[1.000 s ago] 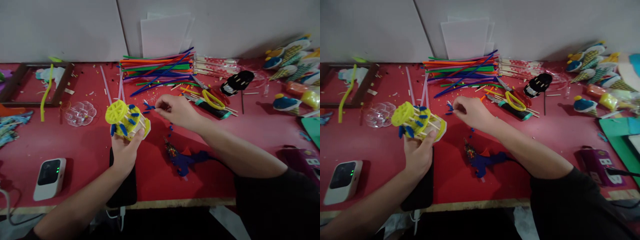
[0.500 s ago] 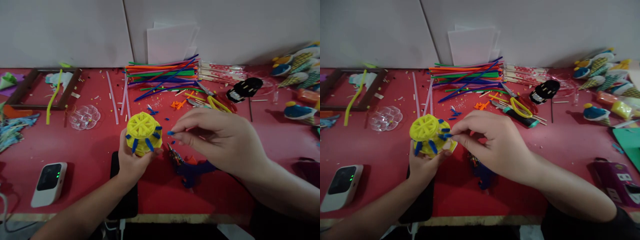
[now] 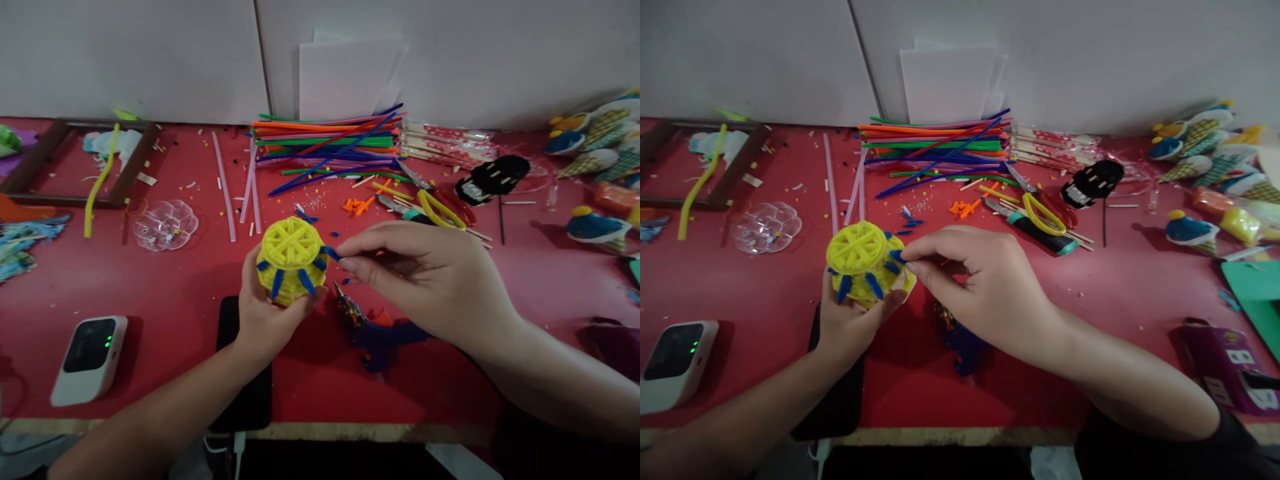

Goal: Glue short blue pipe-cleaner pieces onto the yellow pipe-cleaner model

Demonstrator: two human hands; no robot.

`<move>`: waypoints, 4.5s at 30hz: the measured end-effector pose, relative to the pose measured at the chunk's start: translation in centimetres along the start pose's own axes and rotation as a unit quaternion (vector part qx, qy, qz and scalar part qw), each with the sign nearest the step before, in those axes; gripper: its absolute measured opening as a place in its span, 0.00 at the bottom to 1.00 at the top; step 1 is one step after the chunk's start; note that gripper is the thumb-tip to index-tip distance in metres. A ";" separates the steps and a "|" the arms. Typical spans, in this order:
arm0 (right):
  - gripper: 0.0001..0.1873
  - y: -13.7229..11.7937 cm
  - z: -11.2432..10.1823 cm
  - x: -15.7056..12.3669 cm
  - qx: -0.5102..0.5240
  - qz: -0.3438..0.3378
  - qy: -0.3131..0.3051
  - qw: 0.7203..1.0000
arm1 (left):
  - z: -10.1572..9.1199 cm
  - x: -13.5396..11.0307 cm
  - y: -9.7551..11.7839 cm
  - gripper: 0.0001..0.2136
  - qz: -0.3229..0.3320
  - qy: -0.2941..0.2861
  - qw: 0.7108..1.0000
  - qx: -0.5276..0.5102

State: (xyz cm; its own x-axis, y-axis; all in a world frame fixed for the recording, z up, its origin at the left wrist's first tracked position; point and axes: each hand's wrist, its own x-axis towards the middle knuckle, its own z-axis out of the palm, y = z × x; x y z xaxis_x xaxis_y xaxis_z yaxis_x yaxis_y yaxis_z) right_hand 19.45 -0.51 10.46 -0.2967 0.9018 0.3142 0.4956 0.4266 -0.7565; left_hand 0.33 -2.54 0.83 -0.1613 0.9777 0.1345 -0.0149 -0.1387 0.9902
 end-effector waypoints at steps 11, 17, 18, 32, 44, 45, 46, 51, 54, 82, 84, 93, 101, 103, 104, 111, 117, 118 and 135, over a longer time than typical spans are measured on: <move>0.06 0.1 0.3 -0.1 -0.018 -0.014 -0.009 1.000 | -0.2 0.1 -0.4 0.36 0.020 -0.009 1.000 0.022; 0.07 0.2 0.4 0.0 -0.042 -0.039 -0.015 0.998 | -0.3 0.1 -0.3 0.35 0.023 -0.016 0.999 0.031; 0.07 0.2 0.4 0.0 -0.043 -0.041 -0.015 0.998 | -0.3 0.1 -0.4 0.35 0.023 -0.015 0.999 0.035; 0.07 0.2 0.7 -0.1 -0.046 -0.038 -0.016 0.998 | -0.1 0.1 -0.3 0.36 0.014 -0.010 1.000 0.017; 0.09 0.3 1.0 -0.2 -0.051 -0.047 -0.016 0.997 | 0.2 0.2 0.0 0.37 0.009 -0.014 1.000 0.001; 0.09 0.3 1.0 -0.2 -0.050 -0.044 -0.017 0.998 | 0.2 0.2 0.1 0.37 0.009 -0.014 1.000 0.001; 0.08 0.3 1.0 -0.2 -0.049 -0.039 -0.016 0.998 | 0.2 0.2 0.1 0.37 0.009 -0.016 1.000 0.000; 0.08 0.3 1.1 -0.3 -0.041 -0.038 -0.010 0.998 | 0.1 0.1 0.0 0.36 0.003 -0.017 1.000 -0.009; 0.08 0.3 1.1 -0.3 -0.048 -0.045 -0.016 0.998 | 0.0 0.0 -0.1 0.36 -0.002 -0.019 1.000 -0.015; 0.03 0.2 1.4 -0.5 -0.009 -0.035 0.001 0.999 | 0.0 0.0 0.0 0.35 0.000 -0.020 1.000 -0.018; 0.05 0.2 1.4 -0.7 0.009 -0.038 -0.004 0.999 | -0.1 0.0 -0.1 0.33 0.015 -0.023 0.999 -0.020; 0.07 -0.4 1.2 -1.1 -0.074 -0.125 0.004 0.989 | -0.8 0.0 -0.4 0.38 0.043 -0.022 0.999 0.011; 0.08 -0.3 1.1 -1.0 -0.090 -0.151 0.004 0.984 | -0.4 0.0 0.0 0.36 0.031 -0.022 0.999 0.005; 0.08 -0.3 1.1 -1.0 -0.093 -0.152 0.006 0.984 | -0.5 -0.1 -0.1 0.35 0.030 -0.022 0.999 0.001; 0.08 -0.3 1.1 -1.0 -0.095 -0.150 0.007 0.984 | -0.5 -0.1 -0.1 0.35 0.030 -0.022 0.999 -0.001; 0.09 -0.3 1.1 -1.1 -0.102 -0.142 0.022 0.984 | -0.5 -0.1 -0.1 0.36 0.041 -0.024 0.999 0.023; 0.08 -0.3 1.2 -1.3 -0.110 -0.143 0.027 0.983 | -0.5 -0.2 -0.4 0.36 0.042 -0.028 0.999 0.019; 0.08 -0.3 1.2 -1.3 -0.112 -0.145 0.028 0.983 | -0.6 -0.2 -0.5 0.36 0.045 -0.032 0.998 0.015; 0.10 -0.4 1.2 -1.3 -0.121 -0.138 0.019 0.983 | -0.3 -0.2 0.0 0.35 0.019 -0.030 0.999 -0.005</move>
State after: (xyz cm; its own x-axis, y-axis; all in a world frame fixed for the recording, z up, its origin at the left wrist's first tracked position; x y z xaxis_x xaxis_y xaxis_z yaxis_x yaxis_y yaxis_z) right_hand 18.65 -1.92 9.65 -0.4182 0.7499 0.5126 0.5819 0.6544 -0.4828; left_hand 0.08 -2.75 0.81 -0.1030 0.9794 0.1739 -0.0202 -0.1768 0.9840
